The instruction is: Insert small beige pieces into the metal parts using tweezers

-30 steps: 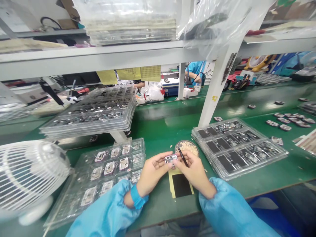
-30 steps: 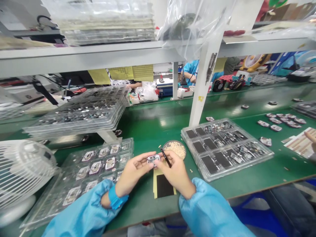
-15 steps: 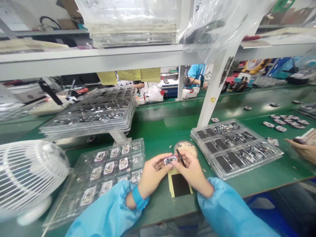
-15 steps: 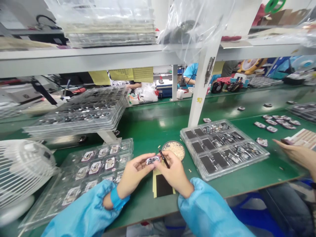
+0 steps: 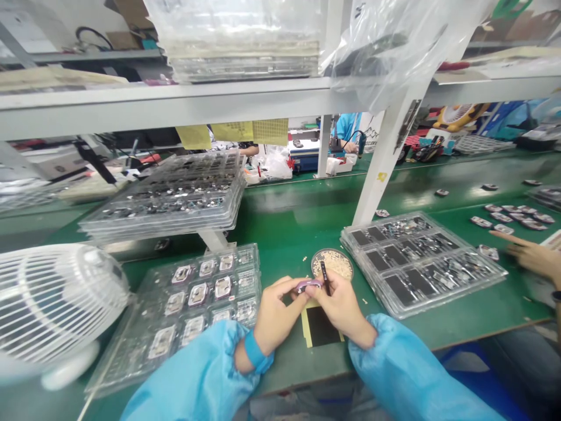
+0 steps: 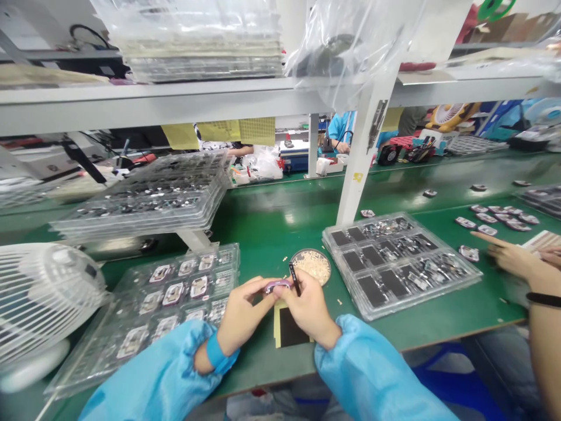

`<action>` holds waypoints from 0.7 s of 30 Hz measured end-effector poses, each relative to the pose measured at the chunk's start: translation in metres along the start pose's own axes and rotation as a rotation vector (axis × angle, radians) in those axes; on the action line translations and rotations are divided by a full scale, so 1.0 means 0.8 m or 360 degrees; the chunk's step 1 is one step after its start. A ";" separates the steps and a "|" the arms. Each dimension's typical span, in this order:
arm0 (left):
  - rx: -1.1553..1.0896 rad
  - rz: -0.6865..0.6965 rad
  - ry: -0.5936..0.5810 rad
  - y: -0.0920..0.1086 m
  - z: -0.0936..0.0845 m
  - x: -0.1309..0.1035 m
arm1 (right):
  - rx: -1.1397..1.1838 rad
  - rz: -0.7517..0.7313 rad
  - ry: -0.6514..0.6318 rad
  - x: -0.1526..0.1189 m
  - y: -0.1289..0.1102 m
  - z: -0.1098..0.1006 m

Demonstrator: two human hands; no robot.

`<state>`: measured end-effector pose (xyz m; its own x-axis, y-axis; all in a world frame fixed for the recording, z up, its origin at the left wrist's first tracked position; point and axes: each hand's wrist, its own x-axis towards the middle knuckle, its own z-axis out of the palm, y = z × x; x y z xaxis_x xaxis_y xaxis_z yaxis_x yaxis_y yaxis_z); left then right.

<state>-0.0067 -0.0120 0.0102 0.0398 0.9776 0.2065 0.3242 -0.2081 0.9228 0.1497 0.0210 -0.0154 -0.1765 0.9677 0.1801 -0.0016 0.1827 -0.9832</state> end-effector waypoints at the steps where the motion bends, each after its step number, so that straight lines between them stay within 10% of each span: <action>1: -0.0001 -0.0002 0.0004 0.001 0.001 -0.001 | 0.0016 -0.0003 -0.0006 -0.001 0.001 0.000; 16: -0.0472 -0.0244 0.0067 -0.024 0.012 0.009 | -0.0195 -0.0038 0.0024 0.012 0.011 -0.009; 21: -0.0080 -0.0078 0.0081 -0.019 0.006 0.009 | -0.0291 -0.0376 0.0155 0.016 -0.001 -0.028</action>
<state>-0.0068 -0.0016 -0.0037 -0.0234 0.9842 0.1756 0.2764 -0.1624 0.9472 0.1695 0.0367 -0.0117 -0.0972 0.9052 0.4136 0.1469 0.4241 -0.8936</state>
